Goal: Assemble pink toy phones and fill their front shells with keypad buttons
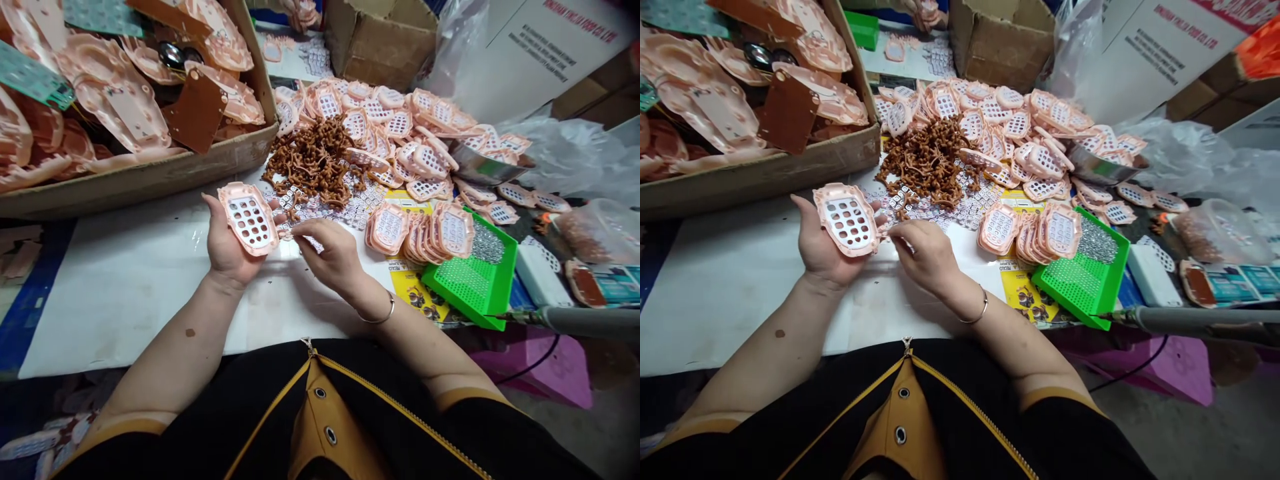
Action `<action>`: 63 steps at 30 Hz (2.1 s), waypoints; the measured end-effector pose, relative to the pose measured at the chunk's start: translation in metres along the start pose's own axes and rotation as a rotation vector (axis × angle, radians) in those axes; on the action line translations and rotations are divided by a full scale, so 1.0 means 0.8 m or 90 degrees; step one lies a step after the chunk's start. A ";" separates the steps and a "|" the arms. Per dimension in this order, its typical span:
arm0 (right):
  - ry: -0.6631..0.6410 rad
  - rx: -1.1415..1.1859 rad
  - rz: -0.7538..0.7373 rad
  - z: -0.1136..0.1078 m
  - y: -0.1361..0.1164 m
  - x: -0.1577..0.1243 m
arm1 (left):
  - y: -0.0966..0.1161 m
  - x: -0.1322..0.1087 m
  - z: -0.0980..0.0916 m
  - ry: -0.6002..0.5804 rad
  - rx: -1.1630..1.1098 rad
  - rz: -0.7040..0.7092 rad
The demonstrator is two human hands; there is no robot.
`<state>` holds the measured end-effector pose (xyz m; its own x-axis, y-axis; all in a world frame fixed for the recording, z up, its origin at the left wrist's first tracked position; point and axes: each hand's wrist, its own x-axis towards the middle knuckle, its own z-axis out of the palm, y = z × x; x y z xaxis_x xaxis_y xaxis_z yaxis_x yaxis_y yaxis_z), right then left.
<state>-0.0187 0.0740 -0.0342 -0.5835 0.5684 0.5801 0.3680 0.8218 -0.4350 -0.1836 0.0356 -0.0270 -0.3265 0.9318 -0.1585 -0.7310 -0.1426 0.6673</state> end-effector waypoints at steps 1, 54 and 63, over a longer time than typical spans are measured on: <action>0.012 -0.009 -0.030 0.001 -0.004 -0.001 | -0.004 -0.001 0.003 -0.002 0.000 -0.009; -0.046 -0.095 -0.176 -0.003 0.002 -0.019 | 0.007 -0.019 -0.011 -0.238 0.009 -0.052; -0.171 -0.228 0.142 -0.088 0.105 0.082 | 0.006 0.001 -0.010 -0.106 0.026 -0.014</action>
<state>0.0248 0.1833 0.0158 -0.6102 0.7407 0.2812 0.7037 0.6698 -0.2370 -0.1918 0.0329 -0.0298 -0.2046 0.9774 -0.0533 -0.7114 -0.1110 0.6940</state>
